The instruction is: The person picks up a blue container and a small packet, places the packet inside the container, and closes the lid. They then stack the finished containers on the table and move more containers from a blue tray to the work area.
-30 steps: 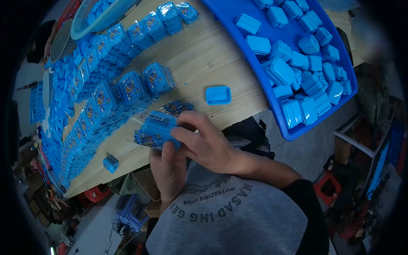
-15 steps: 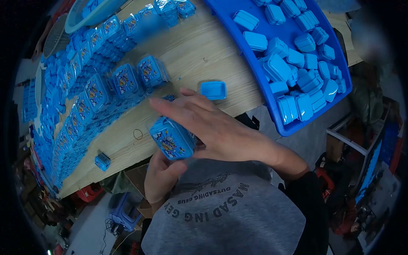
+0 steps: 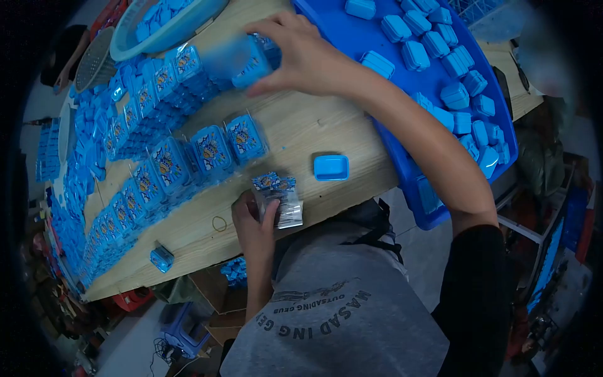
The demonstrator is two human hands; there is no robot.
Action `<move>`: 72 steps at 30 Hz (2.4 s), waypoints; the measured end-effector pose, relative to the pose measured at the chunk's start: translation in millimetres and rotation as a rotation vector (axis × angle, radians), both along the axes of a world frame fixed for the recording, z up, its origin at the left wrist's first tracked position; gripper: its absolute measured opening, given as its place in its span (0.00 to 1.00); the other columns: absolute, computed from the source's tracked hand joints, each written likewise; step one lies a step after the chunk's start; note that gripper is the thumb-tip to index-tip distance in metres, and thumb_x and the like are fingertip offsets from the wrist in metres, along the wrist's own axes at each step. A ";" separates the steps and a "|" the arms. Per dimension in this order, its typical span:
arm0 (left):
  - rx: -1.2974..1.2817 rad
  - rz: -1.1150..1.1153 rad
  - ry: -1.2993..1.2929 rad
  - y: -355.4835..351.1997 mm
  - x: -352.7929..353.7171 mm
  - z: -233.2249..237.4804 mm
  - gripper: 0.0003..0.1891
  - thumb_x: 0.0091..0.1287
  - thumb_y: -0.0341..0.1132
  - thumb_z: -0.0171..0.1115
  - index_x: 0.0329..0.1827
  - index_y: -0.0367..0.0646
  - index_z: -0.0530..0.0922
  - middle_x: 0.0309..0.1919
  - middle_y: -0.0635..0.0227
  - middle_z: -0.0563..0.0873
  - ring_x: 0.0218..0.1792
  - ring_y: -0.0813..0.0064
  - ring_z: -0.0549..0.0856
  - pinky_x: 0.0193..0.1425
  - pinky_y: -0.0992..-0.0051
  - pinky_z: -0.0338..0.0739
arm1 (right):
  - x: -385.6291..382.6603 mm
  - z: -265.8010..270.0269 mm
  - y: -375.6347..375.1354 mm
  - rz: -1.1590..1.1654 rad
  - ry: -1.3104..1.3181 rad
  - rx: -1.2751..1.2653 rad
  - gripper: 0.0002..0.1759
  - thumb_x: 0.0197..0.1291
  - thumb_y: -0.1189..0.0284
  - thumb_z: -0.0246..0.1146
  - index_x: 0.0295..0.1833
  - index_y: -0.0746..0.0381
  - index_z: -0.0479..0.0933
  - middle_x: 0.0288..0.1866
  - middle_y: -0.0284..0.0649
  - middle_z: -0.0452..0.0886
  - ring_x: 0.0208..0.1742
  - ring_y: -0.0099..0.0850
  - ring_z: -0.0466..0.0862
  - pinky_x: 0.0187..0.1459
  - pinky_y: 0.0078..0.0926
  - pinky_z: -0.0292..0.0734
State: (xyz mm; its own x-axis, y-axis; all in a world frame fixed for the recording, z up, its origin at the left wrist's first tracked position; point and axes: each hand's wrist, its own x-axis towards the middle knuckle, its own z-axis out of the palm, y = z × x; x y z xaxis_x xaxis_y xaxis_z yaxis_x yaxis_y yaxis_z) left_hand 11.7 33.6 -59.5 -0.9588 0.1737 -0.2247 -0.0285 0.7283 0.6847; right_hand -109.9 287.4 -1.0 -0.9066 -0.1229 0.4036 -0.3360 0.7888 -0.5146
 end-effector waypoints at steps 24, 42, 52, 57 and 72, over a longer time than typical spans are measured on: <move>0.041 -0.033 0.337 -14.9 -8.4 14.9 0.04 0.59 0.25 0.60 0.34 0.36 0.74 0.28 0.60 0.76 0.31 0.63 0.73 0.36 0.68 0.68 | 61.4 -49.2 127.9 -0.325 -0.524 0.283 0.32 0.47 0.64 0.66 0.57 0.68 0.66 0.51 0.56 0.73 0.51 0.48 0.75 0.54 0.36 0.70; -0.254 -0.101 0.399 -19.2 -12.2 15.8 0.08 0.59 0.32 0.61 0.36 0.37 0.79 0.32 0.59 0.76 0.35 0.61 0.74 0.43 0.66 0.66 | 178.4 -48.7 -109.8 0.053 -0.368 -0.217 0.27 0.49 0.79 0.60 0.58 0.54 0.70 0.58 0.49 0.64 0.57 0.47 0.68 0.55 0.37 0.69; 0.107 0.054 -0.104 -16.6 -29.2 19.9 0.09 0.61 0.33 0.60 0.38 0.34 0.78 0.32 0.61 0.83 0.33 0.72 0.80 0.41 0.74 0.72 | 182.0 -51.1 -105.7 0.031 -0.396 -0.347 0.27 0.51 0.79 0.60 0.59 0.50 0.70 0.58 0.49 0.64 0.56 0.48 0.68 0.54 0.37 0.69; 0.551 0.107 -0.374 -23.4 -28.4 8.5 0.08 0.64 0.33 0.58 0.38 0.35 0.76 0.30 0.68 0.82 0.31 0.80 0.78 0.39 0.79 0.72 | 181.9 -49.6 -99.8 0.006 -0.437 -0.534 0.29 0.49 0.79 0.63 0.59 0.51 0.70 0.57 0.49 0.66 0.57 0.46 0.69 0.56 0.35 0.68; 0.984 0.134 -0.407 -23.2 -7.6 74.5 0.04 0.64 0.27 0.53 0.39 0.38 0.70 0.28 0.75 0.75 0.28 0.87 0.71 0.36 0.85 0.64 | 187.2 -2.7 -72.7 -0.188 -0.198 -0.596 0.33 0.40 0.79 0.71 0.56 0.60 0.69 0.53 0.43 0.72 0.55 0.40 0.73 0.54 0.33 0.70</move>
